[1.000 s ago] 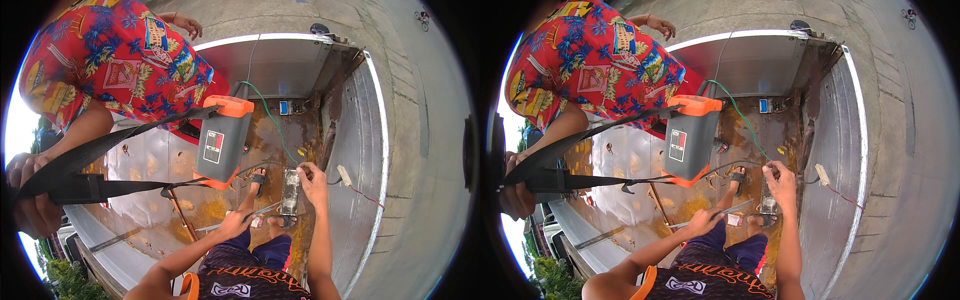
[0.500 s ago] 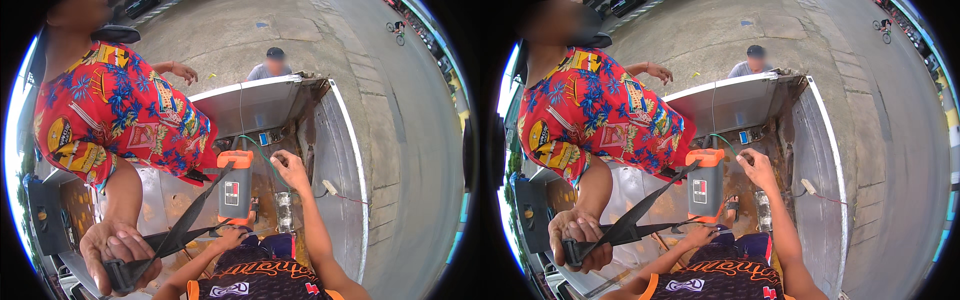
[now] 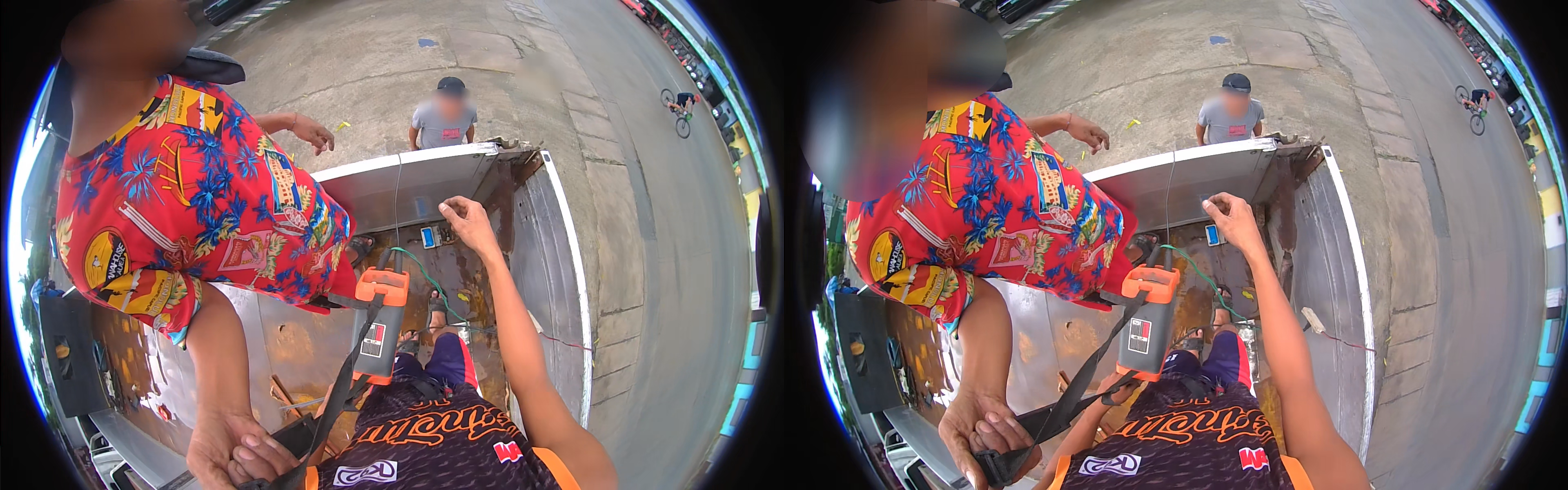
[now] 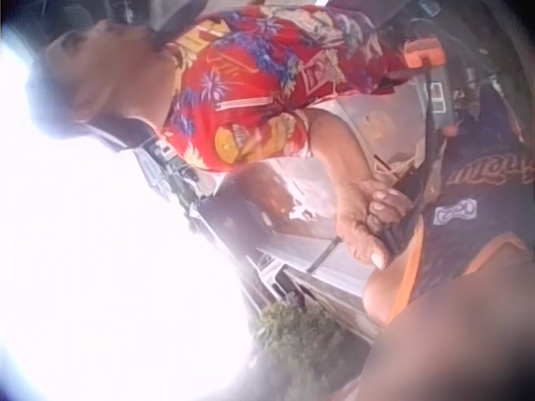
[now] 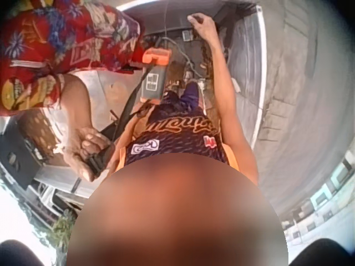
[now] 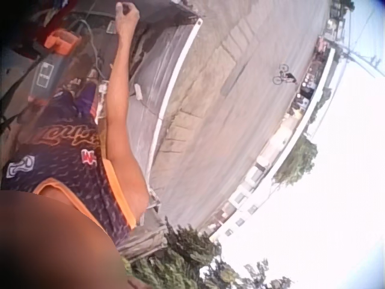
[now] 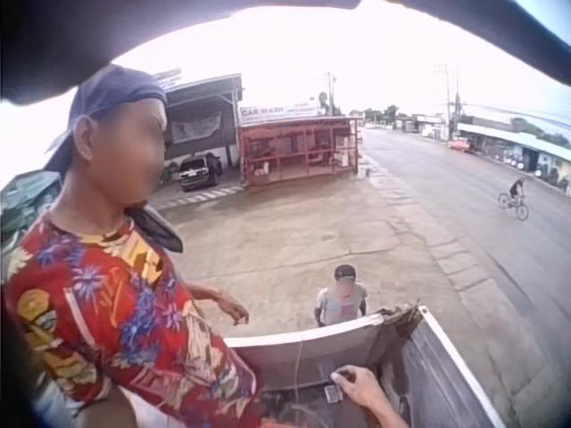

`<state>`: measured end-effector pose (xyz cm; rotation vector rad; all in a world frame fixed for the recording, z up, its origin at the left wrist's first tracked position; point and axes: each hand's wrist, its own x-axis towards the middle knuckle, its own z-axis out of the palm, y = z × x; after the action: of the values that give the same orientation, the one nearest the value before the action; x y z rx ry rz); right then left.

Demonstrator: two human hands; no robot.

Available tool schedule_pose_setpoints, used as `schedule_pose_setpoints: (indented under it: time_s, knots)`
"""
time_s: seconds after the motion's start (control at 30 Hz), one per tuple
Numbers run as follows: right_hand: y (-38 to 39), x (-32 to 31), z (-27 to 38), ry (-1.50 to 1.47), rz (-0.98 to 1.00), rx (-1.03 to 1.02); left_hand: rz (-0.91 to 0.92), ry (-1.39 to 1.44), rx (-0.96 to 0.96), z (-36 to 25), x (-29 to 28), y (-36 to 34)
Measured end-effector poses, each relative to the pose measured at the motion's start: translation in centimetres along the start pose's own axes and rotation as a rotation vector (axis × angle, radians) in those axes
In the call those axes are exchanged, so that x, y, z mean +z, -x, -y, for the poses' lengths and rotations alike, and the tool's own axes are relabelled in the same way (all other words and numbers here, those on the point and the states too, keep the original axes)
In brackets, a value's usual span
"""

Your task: The person sits in the bed of a truck and uses a welding machine to weld a metal patch onto the rusty floor. They adjust the welding rod and torch, then apply welds to the seam of the patch.

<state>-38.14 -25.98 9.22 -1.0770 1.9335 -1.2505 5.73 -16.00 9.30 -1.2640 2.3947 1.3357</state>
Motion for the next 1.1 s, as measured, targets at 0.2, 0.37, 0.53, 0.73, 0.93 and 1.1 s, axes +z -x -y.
schedule_pose_setpoints:
  time_s: [0.2, 0.37, 0.53, 0.73, 0.93, 1.1]
  knots:
    - [-17.7, 2.4, -5.6, 0.279, 0.043, -0.042, -0.180, -0.062, 0.837, -8.0, -8.8, 2.5]
    - [-30.6, 10.6, -7.8, 0.900, 0.356, 0.051, -0.265, -0.127, 1.776, -14.3, -17.2, 6.1]
    - [-39.6, 16.8, -18.5, 0.782, 0.949, 0.264, -0.083, 0.052, 1.276, -17.6, -18.8, 3.5]
    - [-34.3, 16.5, -14.7, 0.553, 0.339, 0.162, 0.208, 0.309, 0.240, -21.1, -14.7, -0.9]
    - [-29.3, 12.4, -10.1, 0.126, -0.003, -0.134, -0.171, 1.117, -0.674, -24.2, -8.8, -14.4]
    - [-23.6, 7.2, -3.2, -0.214, 0.031, -0.268, -0.656, 1.073, -0.547, -28.7, -13.9, -29.3]
